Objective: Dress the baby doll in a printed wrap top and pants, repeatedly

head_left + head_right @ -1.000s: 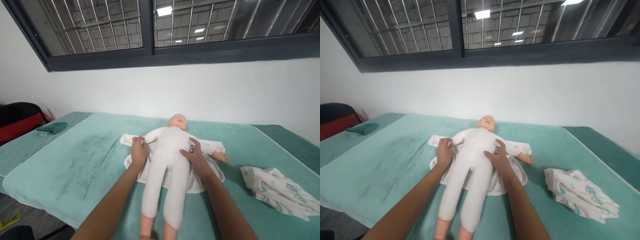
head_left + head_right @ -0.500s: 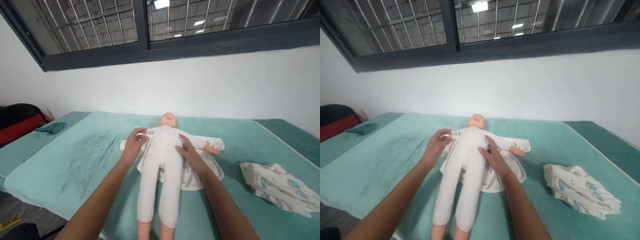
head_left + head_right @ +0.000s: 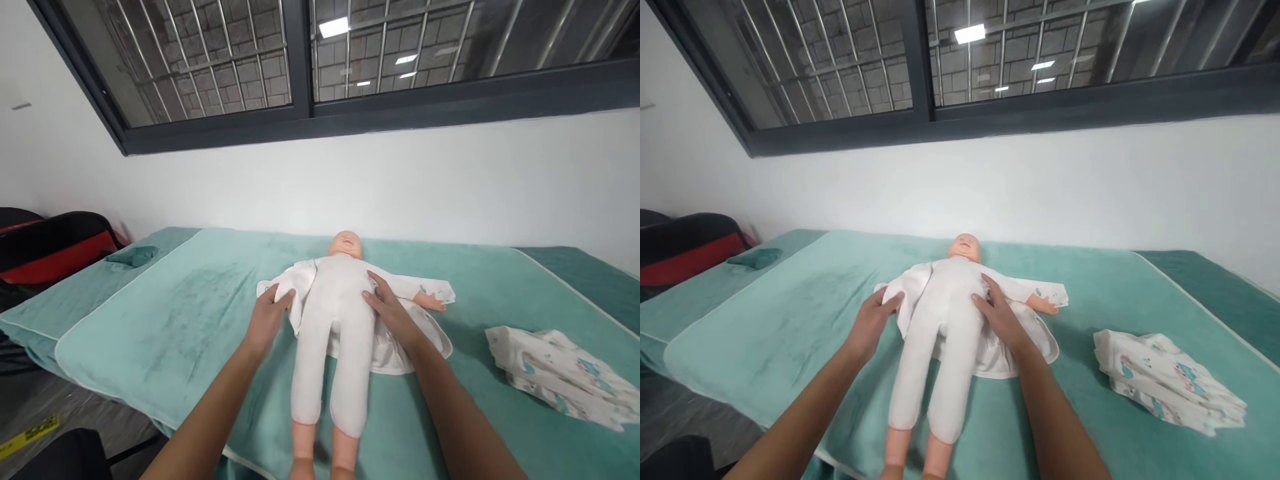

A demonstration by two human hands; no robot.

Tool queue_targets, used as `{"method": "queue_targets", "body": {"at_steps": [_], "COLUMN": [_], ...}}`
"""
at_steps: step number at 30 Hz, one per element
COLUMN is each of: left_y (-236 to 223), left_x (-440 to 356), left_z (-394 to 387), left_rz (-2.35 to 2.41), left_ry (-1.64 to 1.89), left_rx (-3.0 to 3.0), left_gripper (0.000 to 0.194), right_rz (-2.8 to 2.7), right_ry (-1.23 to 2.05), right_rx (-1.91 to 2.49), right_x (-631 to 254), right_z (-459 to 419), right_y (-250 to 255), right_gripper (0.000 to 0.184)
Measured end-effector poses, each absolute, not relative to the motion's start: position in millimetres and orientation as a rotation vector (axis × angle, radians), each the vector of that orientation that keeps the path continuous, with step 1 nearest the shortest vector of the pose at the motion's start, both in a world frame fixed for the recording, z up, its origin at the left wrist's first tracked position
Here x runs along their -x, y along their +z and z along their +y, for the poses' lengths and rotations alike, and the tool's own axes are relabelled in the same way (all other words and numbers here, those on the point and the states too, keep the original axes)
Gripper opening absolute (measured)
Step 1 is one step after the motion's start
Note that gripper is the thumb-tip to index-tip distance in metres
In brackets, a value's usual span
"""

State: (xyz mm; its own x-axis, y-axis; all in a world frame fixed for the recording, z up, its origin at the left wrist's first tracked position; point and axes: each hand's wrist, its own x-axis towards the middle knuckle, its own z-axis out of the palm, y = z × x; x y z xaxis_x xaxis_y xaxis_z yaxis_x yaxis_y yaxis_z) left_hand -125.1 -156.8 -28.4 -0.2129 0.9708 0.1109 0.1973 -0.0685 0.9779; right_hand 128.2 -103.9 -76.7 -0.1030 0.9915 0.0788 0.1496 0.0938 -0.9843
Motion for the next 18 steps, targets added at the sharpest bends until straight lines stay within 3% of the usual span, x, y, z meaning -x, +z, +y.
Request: {"method": "queue_targets", "body": {"at_steps": [3,8,10,15,18], "left_y": [-4.5,-8.7,-25.0,-69.3,-82.9], "left_x": [101.0,66.0,69.6,109.0,121.4], "left_z": [-156.2,-184.3,-200.8,-223.9,-219.5], "left_rz": [1.430,1.220,1.186,1.564,1.688], "left_ry": [1.402,0.825,0.780,1.319,1.291], "left_rx": [-1.625,-2.501,-2.616,-2.201,-1.842], "left_gripper": [0.020,0.027,0.033,0.042,0.040], "right_rz": [-1.388,-1.372,-1.387,-1.380,-1.390], "right_ry": [1.163,1.209,1.198,1.199,1.212], "right_rx": [1.202,1.176,1.176,1.195,1.179], "right_x": [-127.1,-127.2,-127.9,-128.9,-129.3], "right_z": [-106.1,-107.3,-106.5,-103.6,-102.5], "right_y": [-74.3,-74.4,-76.4,-79.5,-80.1], "right_gripper": [0.073,0.075,0.074,0.072,0.072]}}
